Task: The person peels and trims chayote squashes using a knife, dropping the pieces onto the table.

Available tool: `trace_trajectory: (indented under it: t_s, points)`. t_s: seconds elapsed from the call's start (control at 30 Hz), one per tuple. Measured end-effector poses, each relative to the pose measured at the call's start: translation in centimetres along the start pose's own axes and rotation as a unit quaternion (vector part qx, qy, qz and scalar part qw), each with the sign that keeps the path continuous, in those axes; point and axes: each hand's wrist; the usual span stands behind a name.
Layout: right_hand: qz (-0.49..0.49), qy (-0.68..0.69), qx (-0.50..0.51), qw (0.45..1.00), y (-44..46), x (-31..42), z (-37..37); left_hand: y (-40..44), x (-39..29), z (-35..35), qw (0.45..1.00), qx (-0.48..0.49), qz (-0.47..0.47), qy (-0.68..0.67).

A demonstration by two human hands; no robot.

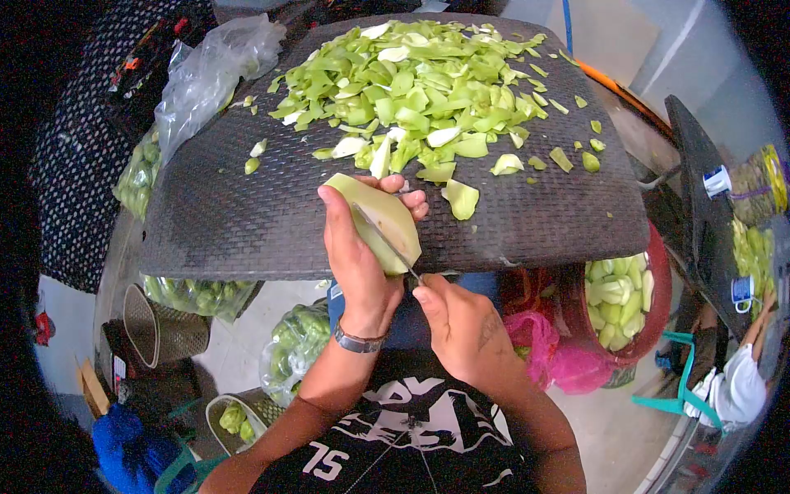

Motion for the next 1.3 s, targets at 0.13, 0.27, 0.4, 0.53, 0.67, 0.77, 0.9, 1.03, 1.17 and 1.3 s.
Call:
trace_trajectory:
  t_s: [0.13, 0.27, 0.4, 0.53, 0.67, 0.77, 0.9, 1.03, 1.17, 1.3]
  points:
    - [-0.004, -0.144, -0.060, 0.988, -0.4, 1.6, 0.6, 0.3, -0.2, 0.4, 0.996, -0.053, -0.035, -0.065]
    - [-0.018, -0.178, -0.055, 0.982, -0.4, 0.8, 1.4, 0.8, -0.1, 0.0, 0.996, -0.041, -0.037, -0.075]
    - [-0.044, -0.184, -0.064, 0.980, 0.0, 0.4, 1.3, 1.3, 0.1, -0.5, 0.988, -0.033, -0.073, -0.130]
    - [-0.069, -0.198, -0.063, 0.976, 0.5, 0.4, 1.0, 1.8, -0.5, -0.4, 0.975, -0.043, -0.116, -0.186]
    - [-0.132, -0.126, -0.077, 0.980, 0.9, 0.3, 0.7, 2.9, -0.3, -1.8, 0.954, -0.041, -0.158, -0.251]
    - [-0.068, -0.022, -0.053, 0.996, 0.2, 0.6, 0.6, 4.0, -0.9, -2.6, 0.938, -0.072, -0.190, -0.280]
    - [0.153, 0.144, 0.033, 0.977, -0.3, 2.4, -1.1, 4.2, -2.4, -3.1, 0.942, -0.022, -0.184, -0.278]
    - [0.195, 0.156, 0.055, 0.967, -0.4, 4.3, -2.1, 3.7, -2.4, -3.2, 0.975, 0.048, -0.122, -0.181]
    - [0.101, 0.073, 0.026, 0.992, -0.7, 3.4, -1.2, 3.5, -2.7, -2.6, 0.982, 0.062, -0.097, -0.151]
    - [0.100, 0.060, 0.027, 0.993, -0.9, 3.5, -1.2, 3.4, -2.4, -2.5, 0.988, 0.068, -0.056, -0.125]
Point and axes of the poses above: each hand's wrist, its own y-axis towards the middle knuckle, its own z-axis out of the palm, x = y × z
